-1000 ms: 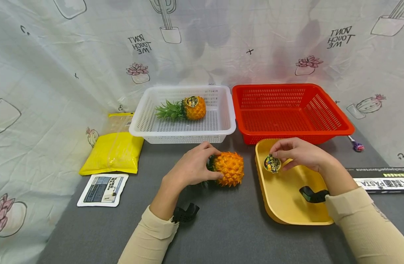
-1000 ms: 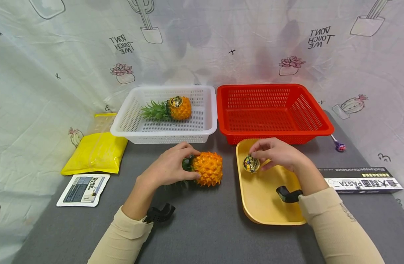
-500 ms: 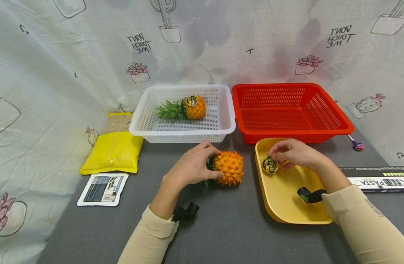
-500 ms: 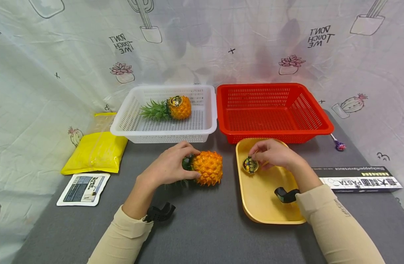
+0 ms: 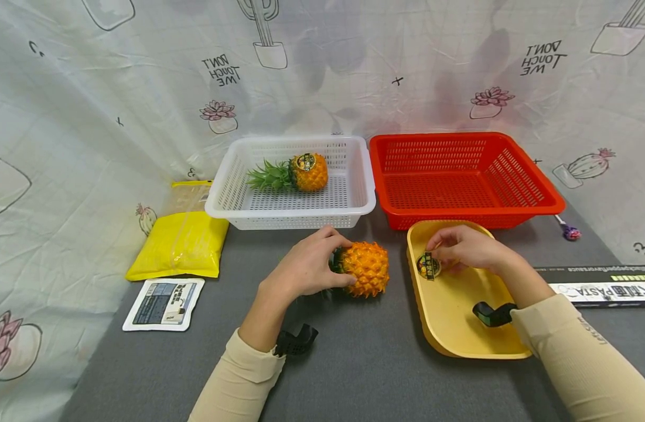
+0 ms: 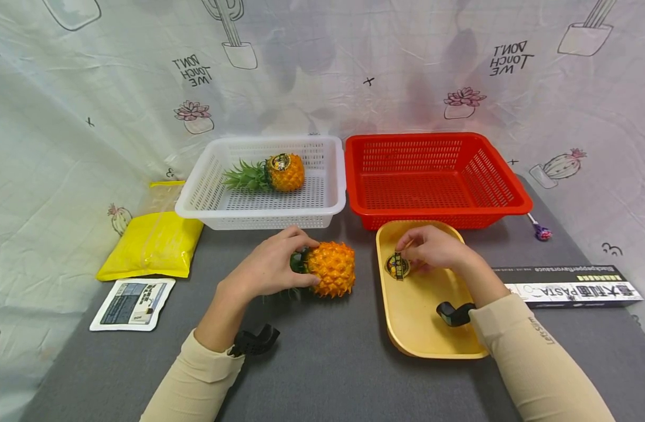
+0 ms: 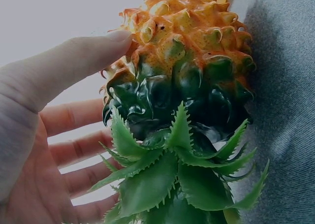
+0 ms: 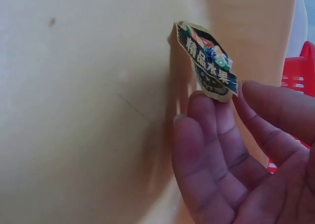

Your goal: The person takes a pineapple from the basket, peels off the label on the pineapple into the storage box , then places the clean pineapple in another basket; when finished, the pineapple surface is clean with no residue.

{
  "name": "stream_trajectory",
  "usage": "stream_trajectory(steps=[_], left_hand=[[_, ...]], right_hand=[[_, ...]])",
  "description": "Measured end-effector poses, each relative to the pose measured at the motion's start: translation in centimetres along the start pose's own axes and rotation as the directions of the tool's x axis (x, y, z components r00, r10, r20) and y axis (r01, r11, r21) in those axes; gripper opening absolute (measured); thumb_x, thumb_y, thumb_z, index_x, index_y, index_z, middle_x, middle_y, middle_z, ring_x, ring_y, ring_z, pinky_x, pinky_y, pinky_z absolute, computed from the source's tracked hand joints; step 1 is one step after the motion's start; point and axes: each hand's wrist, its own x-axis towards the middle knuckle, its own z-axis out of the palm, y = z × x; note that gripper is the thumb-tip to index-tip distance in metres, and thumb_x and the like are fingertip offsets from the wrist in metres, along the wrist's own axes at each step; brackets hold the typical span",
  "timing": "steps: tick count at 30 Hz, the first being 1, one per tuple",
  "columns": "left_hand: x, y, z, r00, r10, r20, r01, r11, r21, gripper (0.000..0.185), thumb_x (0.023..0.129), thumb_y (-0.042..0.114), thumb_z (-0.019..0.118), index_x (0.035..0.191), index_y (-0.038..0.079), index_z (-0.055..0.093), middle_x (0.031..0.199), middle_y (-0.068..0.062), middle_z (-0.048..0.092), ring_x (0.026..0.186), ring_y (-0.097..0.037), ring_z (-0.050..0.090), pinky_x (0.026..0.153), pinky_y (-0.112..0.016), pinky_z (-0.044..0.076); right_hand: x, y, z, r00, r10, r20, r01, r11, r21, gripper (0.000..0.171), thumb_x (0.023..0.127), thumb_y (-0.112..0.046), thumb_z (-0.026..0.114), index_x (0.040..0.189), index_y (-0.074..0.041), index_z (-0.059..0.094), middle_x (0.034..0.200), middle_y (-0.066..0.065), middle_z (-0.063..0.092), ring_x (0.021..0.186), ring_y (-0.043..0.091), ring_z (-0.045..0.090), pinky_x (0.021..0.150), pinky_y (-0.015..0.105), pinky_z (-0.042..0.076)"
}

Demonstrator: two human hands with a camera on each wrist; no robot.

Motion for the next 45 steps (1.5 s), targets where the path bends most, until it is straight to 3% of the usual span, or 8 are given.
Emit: stream_trajectory(steps=[15,24,31,40,45], left_hand=[[-0.1,0.0,-0.1,1.000,0.001,-0.010,-0.001,1.000,-0.002,0.061,0.084,0.040,0.086,0.137,0.017,0.066,0.130,0.000,0.059,0.118,-0.021,0.061,0.103,-0.043,0.051],[0.0,-0.1,-0.1,1.000,-0.003,-0.009,0.003,1.000,0.002,0.061,0.084,0.041,0.085,0.138,0.017,0.065,0.131,0.000,0.059,0.119,-0.021,0.061,0.104,-0.042,0.051],[0.0,0.0,0.0,1.000,0.000,-0.006,0.000,1.000,0.013,0.061,0.084,0.041,0.085,0.137,0.018,0.065,0.132,0.001,0.059,0.120,-0.020,0.061,0.105,-0.042,0.051],[0.0,0.1,0.0,1.000,-0.009,-0.002,0.009,1.000,0.018,0.062,0.084,0.042,0.085,0.138,0.018,0.065,0.134,-0.001,0.059,0.122,-0.022,0.060,0.106,-0.043,0.050],[0.0,0.1,0.0,1.000,-0.013,0.000,0.013,1.000,0.015,0.062,0.084,0.043,0.085,0.137,0.017,0.065,0.134,-0.001,0.059,0.121,-0.022,0.061,0.106,-0.043,0.050]], right_hand=[[-0.4,-0.6,-0.2,1.000,0.013,0.007,-0.013,0.998,-0.058,0.035,0.102,-0.016,0.062,0.131,0.004,0.062,0.107,0.013,0.069,0.092,0.022,0.066,0.078,0.039,0.060],[-1.1,-2.3,-0.3,1.000,-0.029,-0.004,0.028,0.994,-0.103,0.036,0.101,-0.019,0.065,0.131,0.002,0.063,0.109,0.015,0.068,0.097,0.027,0.064,0.081,0.040,0.059],[-1.6,-4.2,0.0,0.998,-0.070,-0.006,0.069,0.989,-0.129,0.038,0.102,-0.026,0.065,0.131,-0.003,0.064,0.123,0.018,0.067,0.106,0.031,0.064,0.083,0.042,0.060],[-1.6,-6.6,0.8,0.991,-0.131,-0.004,0.130,0.986,-0.107,0.036,0.102,-0.030,0.066,0.130,-0.008,0.067,0.123,0.014,0.068,0.108,0.031,0.064,0.086,0.039,0.060],[-1.2,-7.7,1.4,0.986,-0.169,-0.007,0.168,0.982,-0.080,0.033,0.101,-0.029,0.067,0.127,-0.009,0.068,0.115,0.012,0.069,0.105,0.031,0.064,0.084,0.039,0.061]])
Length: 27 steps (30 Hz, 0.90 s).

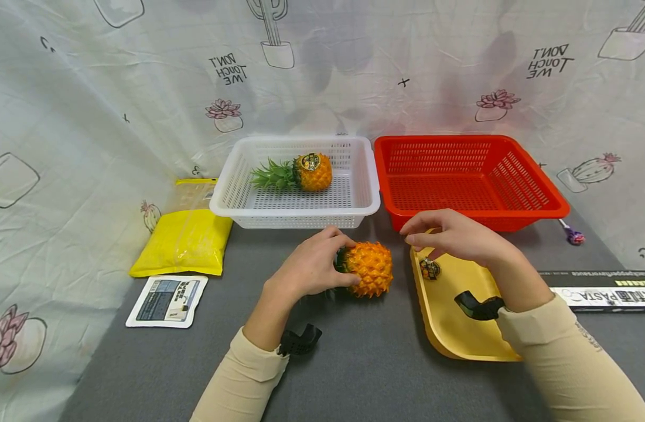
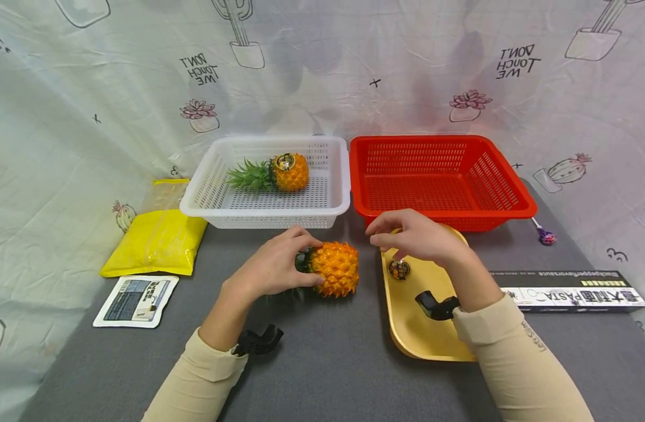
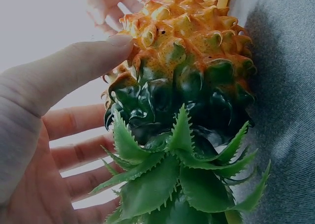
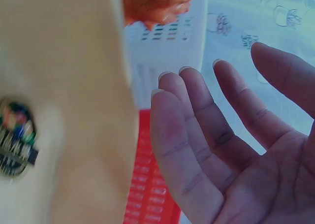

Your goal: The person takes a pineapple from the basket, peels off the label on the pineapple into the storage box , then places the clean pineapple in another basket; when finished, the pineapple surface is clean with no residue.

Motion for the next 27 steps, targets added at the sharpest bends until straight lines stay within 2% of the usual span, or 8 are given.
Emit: stream_trajectory(steps=[5,10,15,22,27], left_hand=[[0.0,0.0,0.1,1.000,-0.002,0.001,0.002,1.000,0.000,0.062,0.084,0.044,0.085,0.136,0.016,0.066,0.133,-0.001,0.059,0.120,-0.022,0.061,0.105,-0.042,0.051],[0.1,0.0,0.1,1.000,-0.007,0.000,0.007,1.000,0.006,0.062,0.084,0.044,0.085,0.136,0.017,0.066,0.131,-0.001,0.059,0.118,-0.021,0.061,0.105,-0.042,0.051],[0.1,0.0,0.1,1.000,-0.008,0.004,0.008,1.000,0.011,0.062,0.084,0.044,0.085,0.136,0.017,0.066,0.131,-0.001,0.059,0.118,-0.022,0.061,0.105,-0.042,0.051],[0.0,0.0,-0.1,1.000,-0.006,0.009,0.006,1.000,0.007,0.064,0.084,0.045,0.085,0.137,0.016,0.065,0.134,-0.002,0.059,0.120,-0.023,0.060,0.106,-0.044,0.051],[0.1,-0.1,0.0,1.000,-0.014,0.004,0.014,1.000,-0.010,0.062,0.085,0.045,0.084,0.136,0.015,0.066,0.130,-0.002,0.060,0.115,-0.022,0.061,0.104,-0.043,0.052]], right_hand=[[0.6,-0.7,0.6,0.999,-0.036,0.012,0.035,0.998,0.044,0.031,0.100,-0.027,0.068,0.125,-0.008,0.068,0.110,0.012,0.068,0.100,0.037,0.064,0.082,0.041,0.061],[1.2,-1.2,1.4,0.999,-0.041,0.028,0.039,0.998,0.056,0.033,0.100,-0.024,0.068,0.127,-0.007,0.066,0.122,0.015,0.067,0.102,0.033,0.065,0.083,0.041,0.062],[1.8,-1.5,2.4,0.997,-0.037,0.066,0.033,0.997,0.063,0.043,0.098,-0.022,0.070,0.136,-0.005,0.059,0.138,0.020,0.060,0.115,0.033,0.064,0.089,0.044,0.061],[2.5,-1.6,3.7,0.993,-0.018,0.115,0.022,0.999,-0.034,0.063,0.095,-0.028,0.074,0.148,-0.006,0.050,0.151,0.021,0.052,0.136,0.043,0.053,0.105,0.053,0.053],[2.9,-1.9,4.5,0.990,-0.022,0.136,0.035,0.995,-0.095,0.069,0.091,-0.031,0.079,0.149,-0.006,0.051,0.149,0.016,0.056,0.134,0.040,0.054,0.108,0.055,0.049]])
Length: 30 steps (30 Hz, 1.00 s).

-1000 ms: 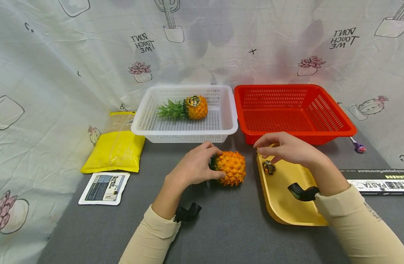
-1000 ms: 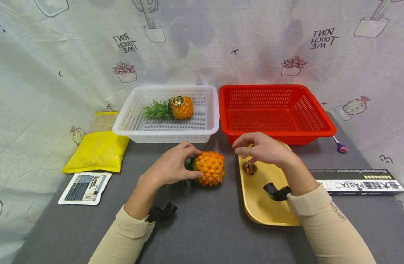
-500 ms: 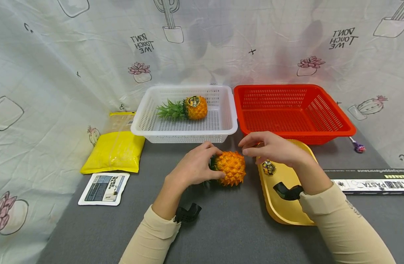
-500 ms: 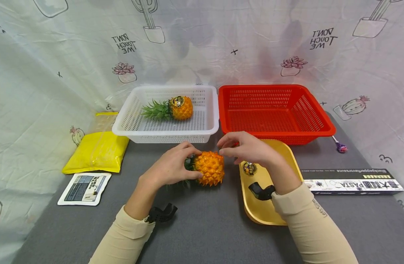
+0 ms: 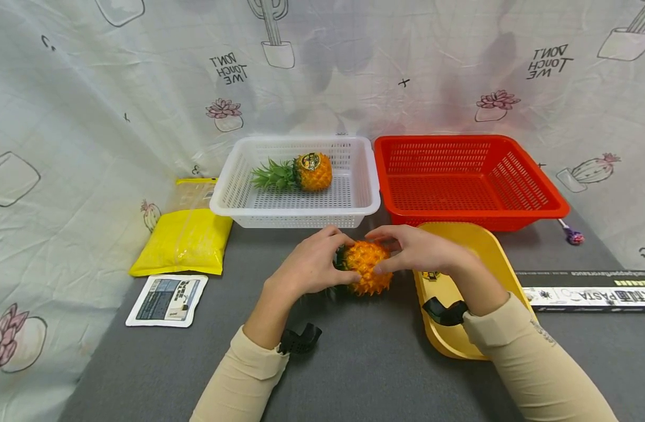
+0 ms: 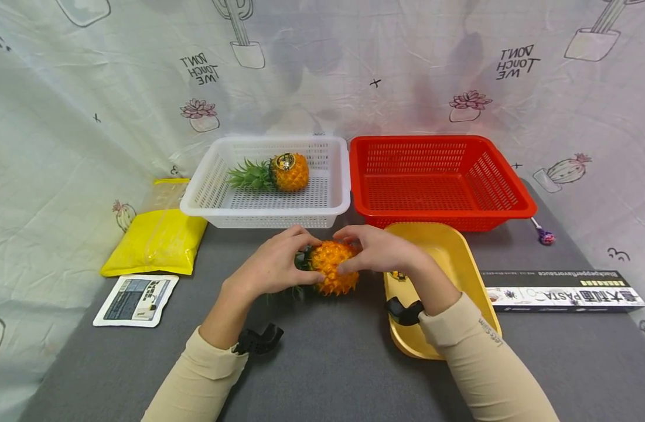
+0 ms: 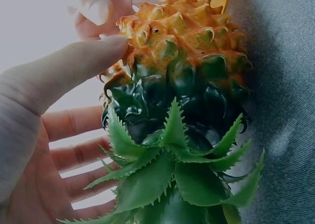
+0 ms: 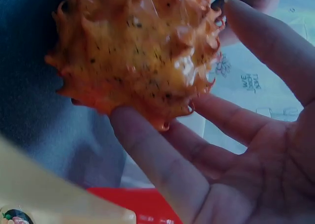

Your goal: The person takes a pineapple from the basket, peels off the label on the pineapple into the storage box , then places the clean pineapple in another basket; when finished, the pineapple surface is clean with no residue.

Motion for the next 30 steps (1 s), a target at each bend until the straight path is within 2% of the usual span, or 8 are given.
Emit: stream_trajectory(steps=[6,16,30], left_hand=[[0.1,0.0,0.0,1.000,-0.006,-0.003,0.006,1.000,-0.001,0.061,0.086,0.046,0.083,0.136,0.015,0.066,0.128,-0.002,0.060,0.113,-0.022,0.062,0.102,-0.043,0.053],[-0.1,0.0,0.1,1.000,-0.009,-0.016,0.008,1.000,-0.007,0.061,0.087,0.047,0.081,0.136,0.014,0.066,0.128,-0.003,0.059,0.112,-0.022,0.062,0.101,-0.042,0.053],[0.0,-0.3,0.3,1.000,-0.013,-0.018,0.012,1.000,-0.023,0.061,0.087,0.046,0.081,0.137,0.015,0.065,0.130,-0.001,0.060,0.116,-0.021,0.062,0.102,-0.042,0.053]], right_hand=[[0.4,-0.2,0.7,1.000,-0.003,-0.008,0.002,0.996,-0.084,0.075,0.085,-0.028,0.084,0.149,-0.008,0.050,0.136,0.012,0.059,0.116,0.029,0.056,0.098,0.046,0.053],[1.0,-0.4,1.4,1.000,0.006,-0.005,-0.007,0.990,-0.140,0.086,0.083,-0.025,0.084,0.155,-0.003,0.042,0.136,0.015,0.055,0.116,0.030,0.053,0.099,0.047,0.052],[1.4,-0.7,1.6,1.000,0.017,-0.007,-0.018,0.978,-0.208,0.093,0.081,-0.036,0.086,0.154,-0.001,0.041,0.128,0.013,0.058,0.108,0.026,0.054,0.091,0.040,0.052]])
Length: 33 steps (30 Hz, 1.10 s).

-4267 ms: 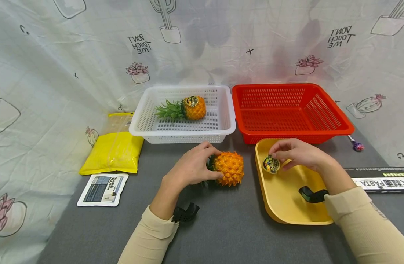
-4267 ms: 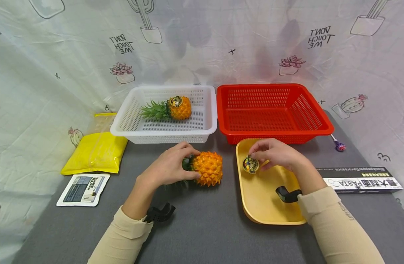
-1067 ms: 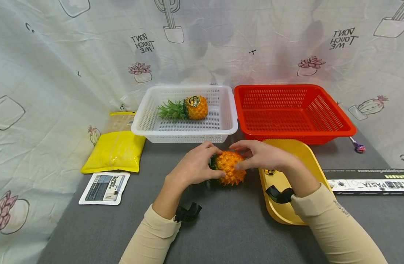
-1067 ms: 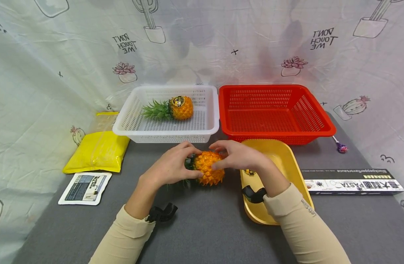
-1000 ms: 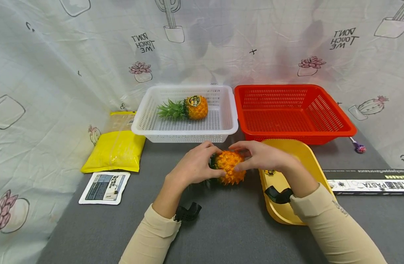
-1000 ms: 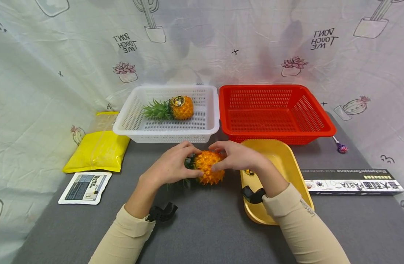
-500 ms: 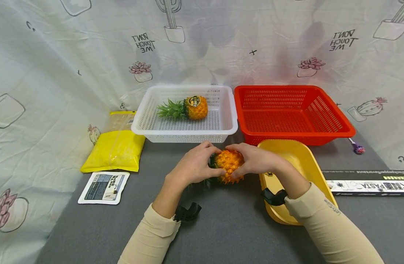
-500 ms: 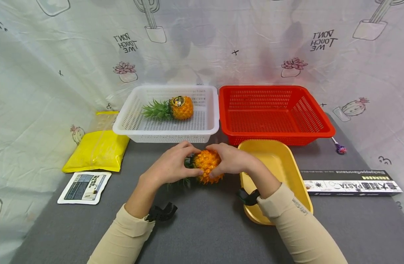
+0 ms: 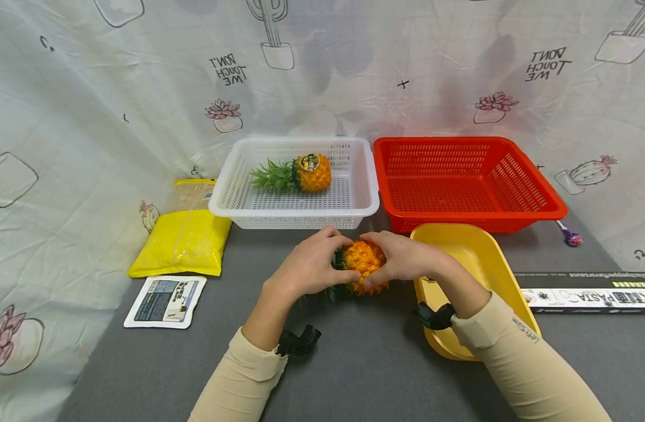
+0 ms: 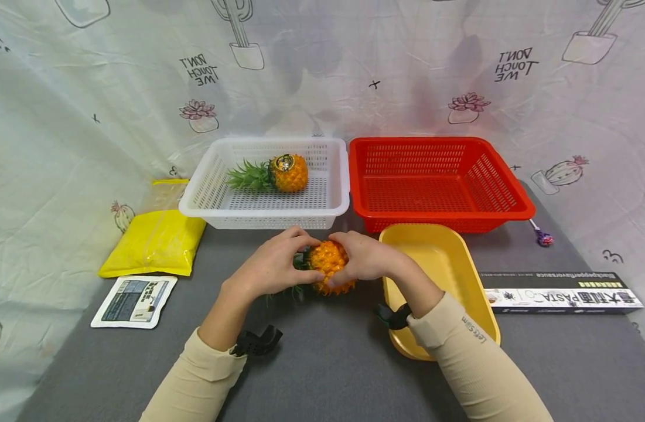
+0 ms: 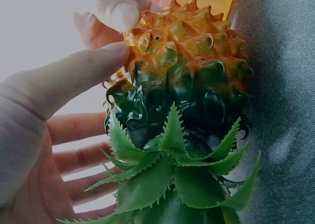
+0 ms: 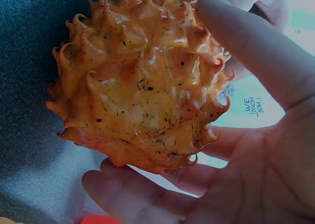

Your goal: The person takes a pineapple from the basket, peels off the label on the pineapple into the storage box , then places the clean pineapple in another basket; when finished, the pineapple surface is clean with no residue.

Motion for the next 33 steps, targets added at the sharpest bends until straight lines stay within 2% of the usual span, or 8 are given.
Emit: stream_trajectory(steps=[8,11,14,17,22,24,27,33], left_hand=[[-0.2,-0.2,-0.3,1.000,0.017,-0.019,-0.017,1.000,-0.002,0.059,0.088,0.045,0.081,0.136,0.015,0.067,0.127,-0.002,0.061,0.113,-0.021,0.062,0.101,-0.042,0.053],[-0.4,-0.5,-0.7,0.996,0.015,-0.084,-0.015,1.000,-0.007,0.053,0.091,0.044,0.079,0.133,0.015,0.069,0.127,-0.004,0.063,0.112,-0.023,0.063,0.100,-0.044,0.053],[-0.5,-1.0,-1.3,0.982,-0.002,-0.188,-0.003,1.000,-0.029,0.045,0.095,0.042,0.074,0.130,0.014,0.071,0.125,-0.005,0.066,0.113,-0.025,0.064,0.099,-0.046,0.053],[-0.6,-1.5,-1.8,0.942,-0.043,-0.334,0.025,0.998,-0.058,0.037,0.097,0.038,0.071,0.124,0.012,0.074,0.122,-0.006,0.069,0.116,-0.029,0.063,0.101,-0.049,0.052],[-0.7,-3.0,-2.5,0.814,-0.139,-0.563,0.087,0.989,-0.119,0.028,0.098,0.026,0.068,0.119,0.009,0.077,0.122,-0.012,0.069,0.118,-0.038,0.059,0.104,-0.056,0.045],[-0.8,-3.8,-2.7,0.781,-0.175,-0.599,0.117,0.984,-0.135,0.029,0.098,0.023,0.067,0.121,0.009,0.076,0.126,-0.014,0.067,0.121,-0.041,0.055,0.106,-0.060,0.040],[-1.0,-4.9,-2.9,0.768,-0.224,-0.600,0.179,0.975,-0.135,0.031,0.098,0.023,0.067,0.125,0.011,0.075,0.133,-0.015,0.061,0.127,-0.044,0.049,0.109,-0.065,0.033],[-0.8,-6.3,-2.7,0.775,-0.249,-0.581,0.263,0.963,-0.062,0.029,0.099,0.026,0.068,0.125,0.014,0.076,0.134,-0.014,0.063,0.133,-0.041,0.048,0.119,-0.060,0.024]], right_hand=[[0.3,-0.2,0.1,0.998,-0.034,-0.056,0.032,0.999,-0.035,0.083,0.076,-0.033,0.088,0.143,-0.001,0.052,0.119,0.010,0.065,0.100,0.024,0.059,0.086,0.038,0.056],[0.3,-0.3,0.1,0.997,-0.018,-0.073,0.016,0.999,-0.039,0.080,0.074,-0.031,0.089,0.140,-0.002,0.054,0.117,0.009,0.066,0.098,0.024,0.061,0.085,0.038,0.057],[0.2,-0.3,0.1,0.997,0.001,-0.083,-0.005,0.999,-0.045,0.080,0.073,-0.031,0.089,0.139,-0.002,0.054,0.116,0.009,0.067,0.097,0.024,0.061,0.085,0.039,0.057],[-0.1,-0.4,0.0,0.996,0.023,-0.085,-0.026,0.999,-0.035,0.081,0.073,-0.032,0.088,0.140,-0.002,0.054,0.115,0.009,0.067,0.097,0.024,0.061,0.084,0.038,0.056],[-0.9,-0.3,-0.6,0.994,0.038,-0.103,-0.042,0.999,-0.030,0.079,0.073,-0.033,0.087,0.140,-0.005,0.054,0.111,0.008,0.067,0.094,0.023,0.061,0.082,0.037,0.053],[-1.2,-0.3,-0.9,0.993,0.032,-0.112,-0.036,0.999,-0.035,0.077,0.073,-0.032,0.087,0.138,-0.006,0.055,0.110,0.007,0.067,0.094,0.022,0.061,0.082,0.037,0.053],[-1.7,-0.5,-1.4,0.992,0.023,-0.120,-0.026,0.999,-0.029,0.076,0.073,-0.032,0.087,0.137,-0.006,0.056,0.110,0.007,0.067,0.094,0.022,0.062,0.081,0.036,0.054],[-2.8,-1.0,-2.7,0.991,0.023,-0.130,-0.027,0.999,-0.026,0.076,0.073,-0.031,0.087,0.137,-0.005,0.055,0.110,0.009,0.066,0.095,0.023,0.062,0.076,0.033,0.055]])
